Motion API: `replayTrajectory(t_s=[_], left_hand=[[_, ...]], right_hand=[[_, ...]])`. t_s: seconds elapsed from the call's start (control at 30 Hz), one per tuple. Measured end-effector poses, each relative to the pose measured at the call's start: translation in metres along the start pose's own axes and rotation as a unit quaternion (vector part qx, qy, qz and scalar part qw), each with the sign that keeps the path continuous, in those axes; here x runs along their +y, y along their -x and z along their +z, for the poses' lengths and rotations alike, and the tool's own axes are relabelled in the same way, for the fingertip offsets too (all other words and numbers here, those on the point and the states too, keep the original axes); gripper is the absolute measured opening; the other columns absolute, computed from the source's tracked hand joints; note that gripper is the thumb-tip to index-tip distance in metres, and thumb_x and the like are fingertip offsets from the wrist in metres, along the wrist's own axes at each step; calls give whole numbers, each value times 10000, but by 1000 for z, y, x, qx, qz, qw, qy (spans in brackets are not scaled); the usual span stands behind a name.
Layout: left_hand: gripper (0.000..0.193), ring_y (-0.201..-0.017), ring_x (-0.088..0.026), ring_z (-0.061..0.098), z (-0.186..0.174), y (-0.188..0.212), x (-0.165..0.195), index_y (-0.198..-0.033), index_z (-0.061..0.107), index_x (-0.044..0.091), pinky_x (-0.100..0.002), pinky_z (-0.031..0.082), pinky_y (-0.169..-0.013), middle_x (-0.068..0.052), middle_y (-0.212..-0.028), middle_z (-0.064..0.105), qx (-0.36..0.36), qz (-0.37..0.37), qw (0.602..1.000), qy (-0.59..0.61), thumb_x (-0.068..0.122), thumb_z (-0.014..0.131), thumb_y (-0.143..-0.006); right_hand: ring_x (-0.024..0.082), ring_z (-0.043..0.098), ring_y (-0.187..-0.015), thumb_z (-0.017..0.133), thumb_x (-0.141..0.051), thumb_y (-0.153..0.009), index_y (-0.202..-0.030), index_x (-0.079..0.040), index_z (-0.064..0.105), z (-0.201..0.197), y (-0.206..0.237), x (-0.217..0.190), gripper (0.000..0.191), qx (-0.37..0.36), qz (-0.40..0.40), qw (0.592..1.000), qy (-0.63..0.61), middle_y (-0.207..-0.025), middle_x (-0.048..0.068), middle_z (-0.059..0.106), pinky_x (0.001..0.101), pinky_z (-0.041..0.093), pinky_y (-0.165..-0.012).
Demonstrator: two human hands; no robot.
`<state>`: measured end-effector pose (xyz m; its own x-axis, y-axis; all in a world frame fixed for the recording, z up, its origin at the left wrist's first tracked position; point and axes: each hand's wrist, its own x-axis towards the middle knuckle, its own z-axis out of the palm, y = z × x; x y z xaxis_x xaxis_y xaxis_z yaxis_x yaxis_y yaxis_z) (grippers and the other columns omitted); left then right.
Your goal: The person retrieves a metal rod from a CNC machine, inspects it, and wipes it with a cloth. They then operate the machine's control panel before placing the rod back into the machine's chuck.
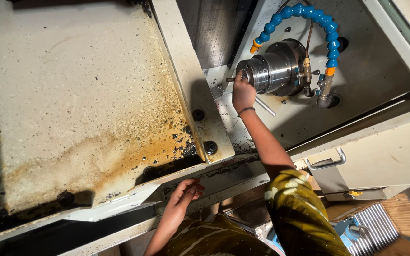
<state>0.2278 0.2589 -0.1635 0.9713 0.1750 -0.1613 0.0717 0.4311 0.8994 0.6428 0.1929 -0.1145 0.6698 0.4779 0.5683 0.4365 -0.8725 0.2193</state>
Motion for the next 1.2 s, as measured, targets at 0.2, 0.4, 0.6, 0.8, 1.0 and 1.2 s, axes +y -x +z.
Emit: replayTrajectory(t_s=[0.2, 0.4, 0.6, 0.8, 1.0, 1.2], left_hand=[[329, -1018, -194, 677, 1, -4, 10, -1291, 601, 22, -356, 517, -941, -98, -1118, 707, 14, -27, 999, -13, 185, 457, -1045], [315, -1022, -197, 668, 7, -4, 1, -1293, 598, -1, -364, 516, -935, -109, -1118, 702, -6, -11, 1000, -7, 160, 487, -1047], [322, -1023, -189, 678, 6, 4, -6, -1285, 594, 6, -346, 521, -937, -94, -1145, 712, 11, -7, 1000, -10, 175, 475, -1038], [346, -1034, -216, 709, -7, 0, -29, -1143, 697, -26, -362, 523, -952, -112, -1080, 753, 56, -20, 998, -8, 256, 523, -1043], [412, -1112, -242, 723, -24, -14, -83, -1182, 752, -51, -354, 471, -1044, -141, -1135, 807, 95, -62, 993, -22, 270, 557, -1013], [412, -1131, -224, 687, -29, -46, -124, -1205, 744, -45, -347, 458, -1045, -130, -1168, 785, 146, -105, 983, -28, 273, 566, -1011]], right_hand=[[319, 696, -607, 696, -280, -983, -1151, -130, 656, -20, 42, -25, 228, 36, 140, 934, -327, -661, 106, 673, 443, 529, -574], [366, 694, -662, 658, -242, -998, -1208, -88, 673, -1, 11, -42, 261, 130, 124, 922, -343, -772, 132, 724, 474, 526, -573], [364, 723, -719, 644, -208, -973, -1012, -124, 774, 7, 9, -38, 160, 82, 136, 935, -318, -837, 167, 745, 450, 574, -637], [338, 735, -714, 648, -208, -985, -1021, -142, 765, 12, 12, -37, 139, 70, 147, 927, -338, -830, 126, 760, 429, 581, -638], [344, 732, -730, 654, -194, -979, -997, -143, 751, 16, 11, -38, 111, 77, 150, 923, -346, -830, 113, 763, 440, 570, -631], [333, 737, -720, 661, -185, -964, -985, -145, 744, 15, 11, -33, 95, 66, 157, 918, -358, -814, 99, 766, 438, 567, -631]])
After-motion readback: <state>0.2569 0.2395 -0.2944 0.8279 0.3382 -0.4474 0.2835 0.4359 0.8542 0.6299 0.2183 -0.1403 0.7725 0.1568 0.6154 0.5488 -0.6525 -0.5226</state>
